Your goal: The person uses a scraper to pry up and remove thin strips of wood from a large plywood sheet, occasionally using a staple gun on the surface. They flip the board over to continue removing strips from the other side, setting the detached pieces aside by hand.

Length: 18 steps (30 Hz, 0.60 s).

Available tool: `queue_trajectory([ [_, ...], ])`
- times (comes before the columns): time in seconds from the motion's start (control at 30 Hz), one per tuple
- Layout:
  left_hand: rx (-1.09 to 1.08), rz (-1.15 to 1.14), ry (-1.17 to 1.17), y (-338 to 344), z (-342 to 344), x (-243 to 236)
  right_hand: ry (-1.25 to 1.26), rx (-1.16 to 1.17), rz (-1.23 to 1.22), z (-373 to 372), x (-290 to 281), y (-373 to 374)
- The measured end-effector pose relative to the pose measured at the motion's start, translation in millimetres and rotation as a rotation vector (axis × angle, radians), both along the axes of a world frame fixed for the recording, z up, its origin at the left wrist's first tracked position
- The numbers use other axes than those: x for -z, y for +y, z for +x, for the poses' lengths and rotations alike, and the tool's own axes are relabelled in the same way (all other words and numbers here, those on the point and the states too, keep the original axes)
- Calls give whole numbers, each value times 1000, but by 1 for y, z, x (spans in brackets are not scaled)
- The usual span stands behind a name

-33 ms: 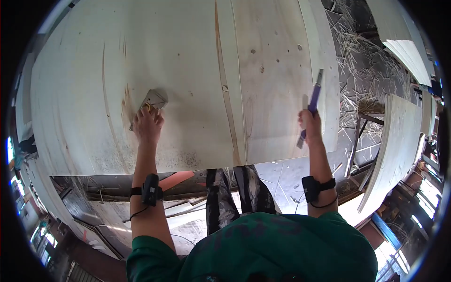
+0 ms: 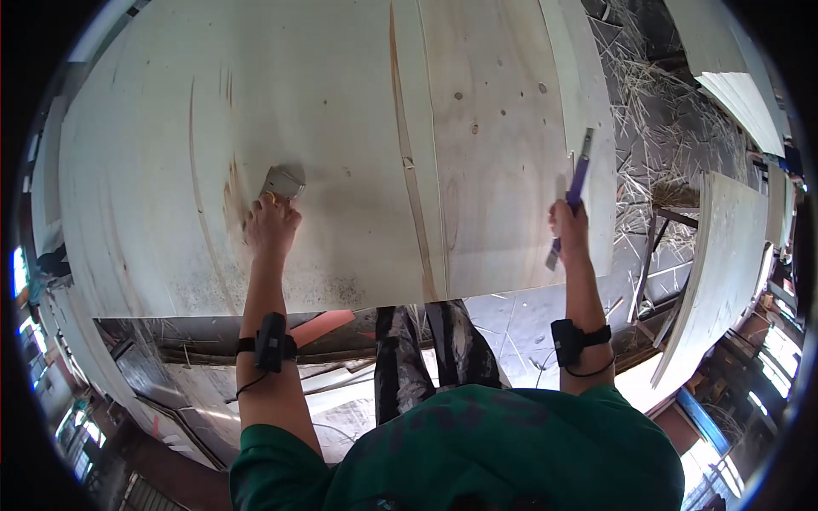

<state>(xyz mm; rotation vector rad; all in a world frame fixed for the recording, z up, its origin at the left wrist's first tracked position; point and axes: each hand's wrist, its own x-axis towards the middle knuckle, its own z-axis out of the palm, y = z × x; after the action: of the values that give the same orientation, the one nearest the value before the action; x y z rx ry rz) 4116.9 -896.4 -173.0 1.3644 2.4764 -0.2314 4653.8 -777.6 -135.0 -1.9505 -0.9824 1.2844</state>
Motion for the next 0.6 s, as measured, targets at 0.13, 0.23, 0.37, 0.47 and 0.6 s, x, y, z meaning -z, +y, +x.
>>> queue_trajectory([
  [0.13,-516,56,-957,32,56,-48,-499,-133,138,103,-10,14],
  [0.23,-574,122,-1368,39,140,-87,-640,-194,113,121,-39,25],
  [0.37,-428,-118,-1133,84,224,-106,-716,-201,78,130,-35,26],
  [0.47,-395,-94,-983,92,240,-95,-750,-206,63,137,-30,31],
  [0.6,-384,-84,-893,97,258,-97,-853,-232,13,145,-33,37],
])
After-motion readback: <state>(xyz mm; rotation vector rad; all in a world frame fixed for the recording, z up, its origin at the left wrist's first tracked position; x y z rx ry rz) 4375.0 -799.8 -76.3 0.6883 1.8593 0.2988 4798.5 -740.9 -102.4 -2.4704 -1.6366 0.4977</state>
